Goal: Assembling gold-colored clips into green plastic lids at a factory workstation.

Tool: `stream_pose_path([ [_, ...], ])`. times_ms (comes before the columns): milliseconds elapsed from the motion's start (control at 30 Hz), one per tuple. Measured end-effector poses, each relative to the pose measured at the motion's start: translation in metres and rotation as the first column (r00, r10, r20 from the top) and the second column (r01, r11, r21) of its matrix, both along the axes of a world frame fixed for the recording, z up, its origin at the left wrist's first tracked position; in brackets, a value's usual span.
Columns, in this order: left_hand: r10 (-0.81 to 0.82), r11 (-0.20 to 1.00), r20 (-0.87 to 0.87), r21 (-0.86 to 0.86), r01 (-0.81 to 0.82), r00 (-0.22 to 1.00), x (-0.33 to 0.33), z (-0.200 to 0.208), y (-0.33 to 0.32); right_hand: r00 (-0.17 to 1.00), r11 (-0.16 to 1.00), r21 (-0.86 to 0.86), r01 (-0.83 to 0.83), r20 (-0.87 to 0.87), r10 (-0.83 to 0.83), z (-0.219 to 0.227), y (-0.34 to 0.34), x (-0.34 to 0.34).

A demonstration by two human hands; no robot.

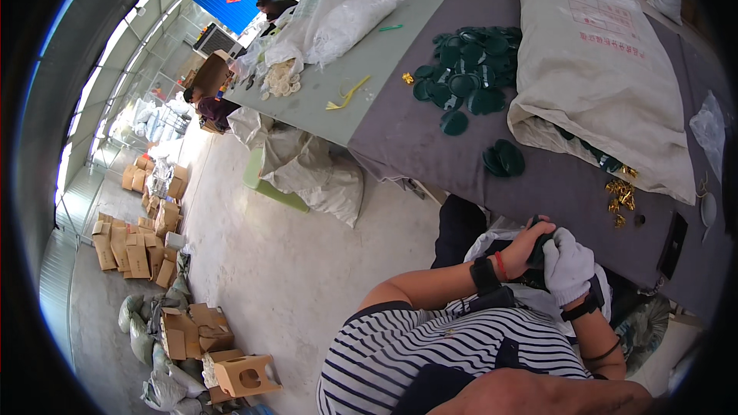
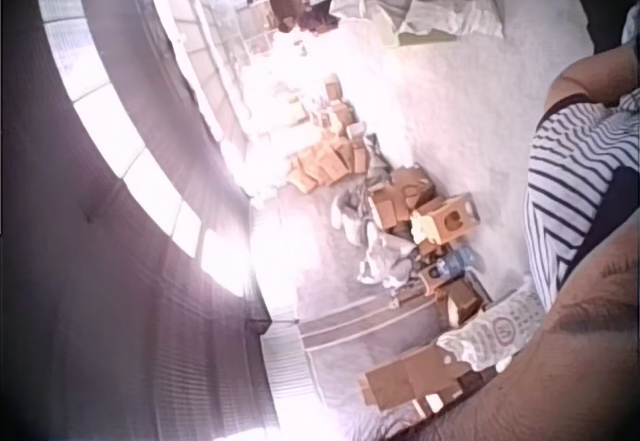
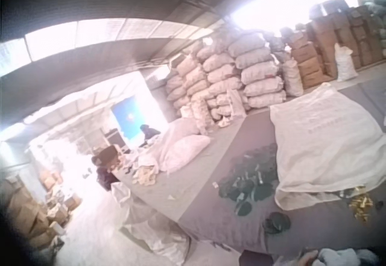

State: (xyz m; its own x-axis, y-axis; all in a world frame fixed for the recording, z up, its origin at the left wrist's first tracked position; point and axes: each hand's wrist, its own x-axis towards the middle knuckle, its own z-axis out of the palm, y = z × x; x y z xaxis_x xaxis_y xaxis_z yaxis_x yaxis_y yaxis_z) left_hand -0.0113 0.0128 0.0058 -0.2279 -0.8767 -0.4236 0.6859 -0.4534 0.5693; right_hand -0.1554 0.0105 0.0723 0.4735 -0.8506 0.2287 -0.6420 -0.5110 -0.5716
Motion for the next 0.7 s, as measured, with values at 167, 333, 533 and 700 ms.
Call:
stream_pose_path([
  [167,0.387,0.825,0.572,-0.565,0.006,0.723,-0.016,-0.002,0.003,0.964,0.986,0.052,0.158,0.210,-0.166,-0.066,-0.002,-0.003],
  [333,0.413,0.727,0.671,-0.650,0.221,0.616,0.003,-0.001,0.014,0.620,0.502,0.852,-0.145,0.474,-0.625,-0.074,0.003,-0.003],
  [533,-0.211,0.974,0.192,-0.040,0.223,0.958,0.022,0.010,0.007,0.976,0.985,-0.031,-0.168,-0.146,0.162,0.014,0.024,-0.016],
  [700,-0.206,0.976,0.238,-0.018,0.216,0.949,0.010,0.013,0.012,0.889,0.969,-0.082,-0.233,-0.421,0.179,0.020,0.020,-0.020],
])
